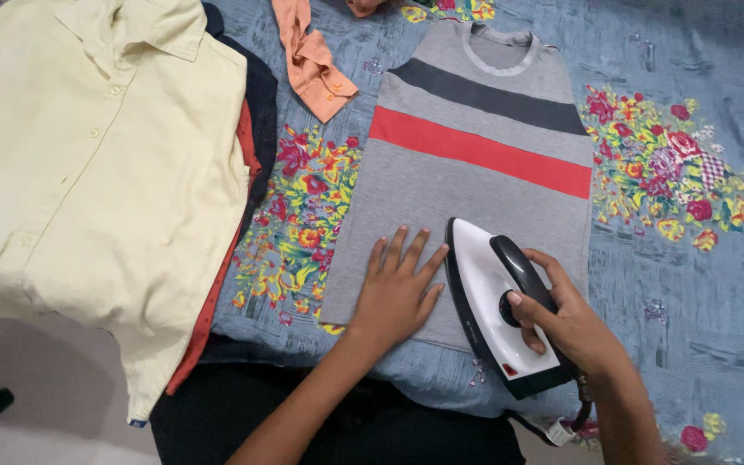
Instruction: The person irons a gray t-shirt on a bed, smoothing the fabric and using a steam iron to remove wrinkles. They fold the shirt and place it on a stack of other clothes, then pick up a green shirt to begin ironing it.
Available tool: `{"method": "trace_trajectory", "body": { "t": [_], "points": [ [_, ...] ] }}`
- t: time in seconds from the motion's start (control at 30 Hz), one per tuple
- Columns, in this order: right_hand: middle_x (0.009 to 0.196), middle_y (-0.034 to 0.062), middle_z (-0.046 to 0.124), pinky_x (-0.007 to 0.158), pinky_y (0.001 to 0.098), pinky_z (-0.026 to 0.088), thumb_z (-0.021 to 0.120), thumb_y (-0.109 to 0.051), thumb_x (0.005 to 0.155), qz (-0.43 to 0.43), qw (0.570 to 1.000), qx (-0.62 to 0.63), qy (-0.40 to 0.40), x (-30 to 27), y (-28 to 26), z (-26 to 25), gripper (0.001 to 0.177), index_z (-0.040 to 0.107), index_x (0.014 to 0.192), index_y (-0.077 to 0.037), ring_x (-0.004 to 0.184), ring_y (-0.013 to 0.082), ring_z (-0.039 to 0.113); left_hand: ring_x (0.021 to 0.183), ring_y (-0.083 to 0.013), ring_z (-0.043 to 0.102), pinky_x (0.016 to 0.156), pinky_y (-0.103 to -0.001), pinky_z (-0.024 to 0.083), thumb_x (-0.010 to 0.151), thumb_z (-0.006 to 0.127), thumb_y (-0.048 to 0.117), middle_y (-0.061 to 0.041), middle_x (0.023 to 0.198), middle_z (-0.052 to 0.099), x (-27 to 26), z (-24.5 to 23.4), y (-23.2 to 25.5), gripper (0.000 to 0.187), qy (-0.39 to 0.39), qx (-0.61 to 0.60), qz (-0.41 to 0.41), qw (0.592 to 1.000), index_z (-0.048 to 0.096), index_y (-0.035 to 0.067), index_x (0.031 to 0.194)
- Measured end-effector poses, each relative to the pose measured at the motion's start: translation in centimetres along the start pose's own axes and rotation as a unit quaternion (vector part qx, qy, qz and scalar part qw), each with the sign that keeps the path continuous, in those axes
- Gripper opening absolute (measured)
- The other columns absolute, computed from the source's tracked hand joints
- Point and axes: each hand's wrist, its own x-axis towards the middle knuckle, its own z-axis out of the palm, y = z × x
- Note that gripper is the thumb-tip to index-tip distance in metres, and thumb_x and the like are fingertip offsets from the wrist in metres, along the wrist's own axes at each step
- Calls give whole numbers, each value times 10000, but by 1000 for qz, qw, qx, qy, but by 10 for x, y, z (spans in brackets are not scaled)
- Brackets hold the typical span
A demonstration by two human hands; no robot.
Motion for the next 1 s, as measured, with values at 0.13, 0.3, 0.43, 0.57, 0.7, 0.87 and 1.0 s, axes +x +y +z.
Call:
{"method": "trace_trajectory", "body": {
  "t": [0.13,0.3,0.43,0.57,0.7,0.87,1.0],
  "points": [
    [598,40,483,409,293,362,683,-224,854,3,1000,-26,1,-4,-3,0,731,367,1505,-126,418,130,456,1490,-397,319,1208,-594,215,934,620,371,-161,1571,435,-4,0,1,579,9,-2,0,1000,556,172,1474],
    [602,33,493,410,296,357,682,-217,848,6,999,-43,-14,1,-7,0,722,357,1484,-110,418,131,459,1484,-390,327,1199,-596,225,914,628,345,-159,1561,451,0,-6,2,570,5,1,-6,1000,571,152,1448],
    [604,41,512,416,296,360,686,-222,846,16,999,-46,-16,4,-3,-3,738,337,1489,-118,418,137,467,1481,-383,336,1198,-592,237,913,621,337,-156,1552,462,0,-7,1,563,10,-10,-3,1000,576,151,1442],
    [620,30,500,425,290,358,701,-219,859,3,1000,-8,-17,4,9,-5,735,350,1498,-125,432,128,457,1475,-388,343,1198,-590,231,931,604,337,-161,1557,455,-3,-6,-1,556,24,-14,3,1000,578,151,1454],
    [631,43,536,430,296,392,674,-252,889,-28,998,-52,34,-10,30,-4,673,396,1493,-146,431,135,487,1466,-409,324,1182,-599,207,934,597,367,-169,1564,427,-2,-8,2,547,15,-28,4,999,575,180,1448],
    [715,42,602,446,297,454,686,-292,900,-47,991,-44,121,-37,60,-27,727,419,1568,-191,455,131,528,1461,-423,302,1164,-610,198,927,597,395,-168,1574,403,-4,-3,-3,566,-2,-18,20,1000,546,167,1443],
    [787,43,616,515,280,467,663,-286,962,-83,972,-84,202,-22,76,-60,628,425,1520,-121,557,109,557,1461,-421,301,1162,-606,215,924,594,402,-173,1568,401,-4,1,-5,570,0,-14,22,1000,547,174,1443]
  ]
}}
